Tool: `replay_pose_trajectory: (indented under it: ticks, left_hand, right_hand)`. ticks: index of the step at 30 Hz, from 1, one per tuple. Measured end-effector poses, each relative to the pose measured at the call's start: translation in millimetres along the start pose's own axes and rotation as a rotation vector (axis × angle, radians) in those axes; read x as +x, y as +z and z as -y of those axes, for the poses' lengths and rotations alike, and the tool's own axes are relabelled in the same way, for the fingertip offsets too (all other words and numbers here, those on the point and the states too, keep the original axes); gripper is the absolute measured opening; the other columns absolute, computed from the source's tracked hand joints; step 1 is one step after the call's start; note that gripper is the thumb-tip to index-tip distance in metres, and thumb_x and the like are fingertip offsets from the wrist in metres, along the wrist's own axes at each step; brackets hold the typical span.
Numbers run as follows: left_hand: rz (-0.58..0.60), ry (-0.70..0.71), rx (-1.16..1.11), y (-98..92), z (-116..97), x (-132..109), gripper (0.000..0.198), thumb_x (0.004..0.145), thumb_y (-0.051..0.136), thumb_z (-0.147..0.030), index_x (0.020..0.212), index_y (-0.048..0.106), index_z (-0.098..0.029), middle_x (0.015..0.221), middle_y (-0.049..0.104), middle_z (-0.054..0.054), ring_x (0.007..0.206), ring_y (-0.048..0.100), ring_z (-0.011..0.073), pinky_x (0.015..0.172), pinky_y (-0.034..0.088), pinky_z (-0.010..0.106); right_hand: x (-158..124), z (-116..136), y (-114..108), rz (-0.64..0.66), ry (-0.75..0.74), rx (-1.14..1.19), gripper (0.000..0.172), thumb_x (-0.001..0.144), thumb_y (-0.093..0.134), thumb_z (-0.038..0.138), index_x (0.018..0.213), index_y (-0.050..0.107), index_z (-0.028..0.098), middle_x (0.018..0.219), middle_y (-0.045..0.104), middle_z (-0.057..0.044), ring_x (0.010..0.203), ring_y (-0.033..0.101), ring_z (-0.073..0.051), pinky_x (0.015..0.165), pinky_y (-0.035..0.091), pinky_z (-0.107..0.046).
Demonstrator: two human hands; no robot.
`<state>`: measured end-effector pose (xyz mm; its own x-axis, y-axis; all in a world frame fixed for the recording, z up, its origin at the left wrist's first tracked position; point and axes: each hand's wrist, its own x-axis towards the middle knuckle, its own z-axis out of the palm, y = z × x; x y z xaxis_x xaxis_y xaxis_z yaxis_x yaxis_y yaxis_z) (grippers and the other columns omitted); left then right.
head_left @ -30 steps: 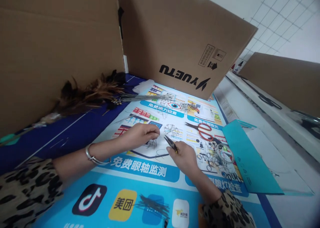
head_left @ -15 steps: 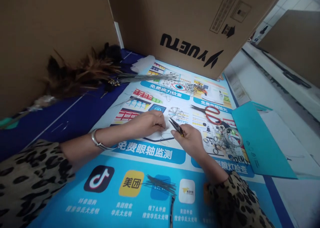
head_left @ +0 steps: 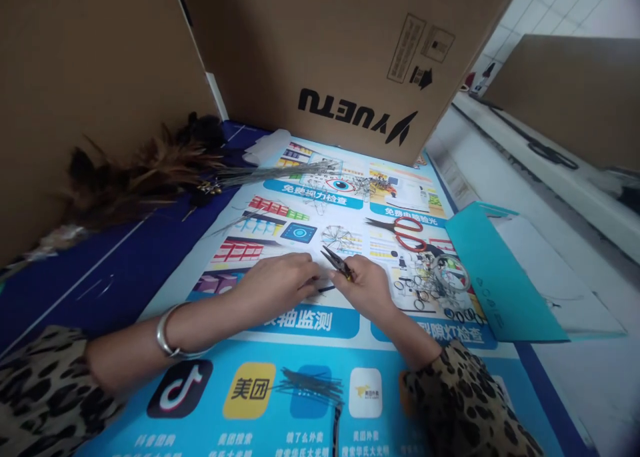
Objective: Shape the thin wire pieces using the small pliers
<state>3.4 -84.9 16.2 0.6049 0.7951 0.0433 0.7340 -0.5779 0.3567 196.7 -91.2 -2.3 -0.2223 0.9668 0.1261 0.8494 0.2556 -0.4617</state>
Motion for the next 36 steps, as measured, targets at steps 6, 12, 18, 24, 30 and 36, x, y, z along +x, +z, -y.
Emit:
replay_pose_trajectory:
  ticks: [6,12,18,24,30,36]
  left_hand:
    - [0.007,0.013,0.002,3.4,-1.1,-0.3,0.019,0.084,0.047,-0.03,0.092,0.062,-0.023,0.085,0.061,0.003,0.078,0.059,0.0181,0.06,0.039,0.025]
    - [-0.021,0.081,0.162,8.1,-4.9,-2.6,0.017,0.087,0.045,-0.027,0.092,0.06,-0.021,0.081,0.061,0.004,0.076,0.059,0.0196,0.061,0.04,0.028]
    - [-0.004,0.378,0.409,12.5,0.0,-4.9,0.019,0.086,0.045,-0.013,0.1,0.056,-0.015,0.088,0.061,0.007,0.078,0.057,0.021,0.067,0.042,0.032]
    - [-0.034,0.452,0.45,10.7,3.1,-2.5,0.02,0.085,0.044,-0.012,0.102,0.055,-0.014,0.086,0.062,0.007,0.077,0.057,0.0217,0.065,0.042,0.032]
    - [-0.133,0.251,0.236,5.1,2.8,-3.2,0.018,0.088,0.041,-0.023,0.088,0.058,-0.017,0.076,0.063,0.006,0.071,0.058,0.0187,0.062,0.039,0.028]
    - [-0.157,0.016,-0.24,-3.8,4.8,-1.1,0.019,0.089,0.039,-0.027,0.087,0.057,-0.02,0.067,0.061,-0.001,0.06,0.056,0.0124,0.056,0.037,0.021]
  right_hand:
    - [-0.8,-1.2,0.0,-0.006,-0.004,0.006,0.031,0.08,0.052,0.044,0.063,0.045,0.019,0.064,0.046,0.004,0.061,0.045,-0.009,0.052,0.023,-0.021]
    - [-0.8,-1.1,-0.3,0.005,-0.016,-0.025,0.03,0.08,0.052,0.043,0.064,0.046,0.019,0.065,0.048,0.003,0.063,0.046,-0.009,0.053,0.024,-0.021]
    - [-1.2,-1.1,0.7,0.005,-0.027,-0.041,0.029,0.081,0.052,0.043,0.065,0.048,0.019,0.067,0.049,0.003,0.065,0.047,-0.01,0.055,0.026,-0.021]
    - [-0.8,0.0,0.1,0.022,-0.008,-0.046,0.028,0.08,0.052,0.042,0.064,0.049,0.019,0.067,0.05,0.003,0.065,0.047,-0.011,0.056,0.027,-0.021]
    - [-1.0,-0.7,-0.6,-0.018,-0.017,-0.008,0.027,0.08,0.052,0.04,0.064,0.049,0.019,0.066,0.048,0.003,0.064,0.047,-0.011,0.055,0.027,-0.02]
    - [-1.5,-2.0,-2.7,-0.017,-0.011,0.069,0.028,0.08,0.052,0.042,0.065,0.05,0.019,0.065,0.047,0.003,0.063,0.047,-0.011,0.056,0.029,-0.02]
